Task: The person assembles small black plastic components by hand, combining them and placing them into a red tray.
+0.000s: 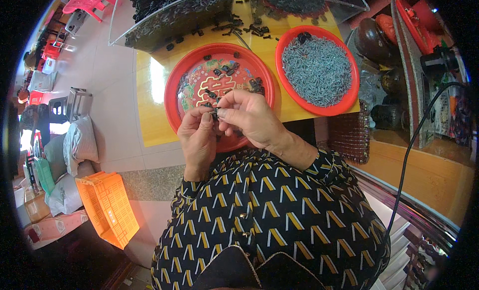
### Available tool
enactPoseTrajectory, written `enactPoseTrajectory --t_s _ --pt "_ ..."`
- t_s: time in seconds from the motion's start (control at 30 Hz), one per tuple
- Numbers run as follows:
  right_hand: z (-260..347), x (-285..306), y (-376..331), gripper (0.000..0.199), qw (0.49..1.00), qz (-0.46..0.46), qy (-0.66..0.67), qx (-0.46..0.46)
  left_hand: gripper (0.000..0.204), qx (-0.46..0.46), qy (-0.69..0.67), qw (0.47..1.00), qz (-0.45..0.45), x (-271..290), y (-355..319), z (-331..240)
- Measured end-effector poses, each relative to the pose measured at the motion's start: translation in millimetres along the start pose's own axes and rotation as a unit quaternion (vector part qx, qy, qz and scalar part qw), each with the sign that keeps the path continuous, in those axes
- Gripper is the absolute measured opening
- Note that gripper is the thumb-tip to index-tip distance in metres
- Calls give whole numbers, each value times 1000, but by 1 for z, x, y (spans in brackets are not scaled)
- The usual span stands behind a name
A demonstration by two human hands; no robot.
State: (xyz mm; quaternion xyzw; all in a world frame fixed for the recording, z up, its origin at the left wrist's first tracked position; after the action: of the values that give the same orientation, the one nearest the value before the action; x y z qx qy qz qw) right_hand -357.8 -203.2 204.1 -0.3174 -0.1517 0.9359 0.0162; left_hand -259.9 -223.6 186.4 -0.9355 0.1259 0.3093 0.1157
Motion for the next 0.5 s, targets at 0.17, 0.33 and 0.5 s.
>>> enactPoseTrajectory --t_s 0.17,0.33,0.5 --pt "3 7 1 12 1000 -7 -10 8 15 40 -1 999 20 2 2 7" --pt "-1 3 2 12 1000 -2 -5 3 18 69 -21 997 32 0 1 11" --pt "1 7 3 12 1000 -20 14 9 22 14 137 990 37 -2 -2 0"
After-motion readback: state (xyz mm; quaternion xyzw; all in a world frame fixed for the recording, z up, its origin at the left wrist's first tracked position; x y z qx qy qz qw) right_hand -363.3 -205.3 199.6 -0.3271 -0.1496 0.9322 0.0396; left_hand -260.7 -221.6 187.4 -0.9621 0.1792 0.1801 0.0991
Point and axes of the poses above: each hand's wrist, its own y-axis towards the middle knuckle, its own x-axis out of the back of the hand, z = x × y, the point moved 10 cm from there along y, towards the middle knuckle, and after that the axes turned 1 degree about -z, right-handed, at the moved point
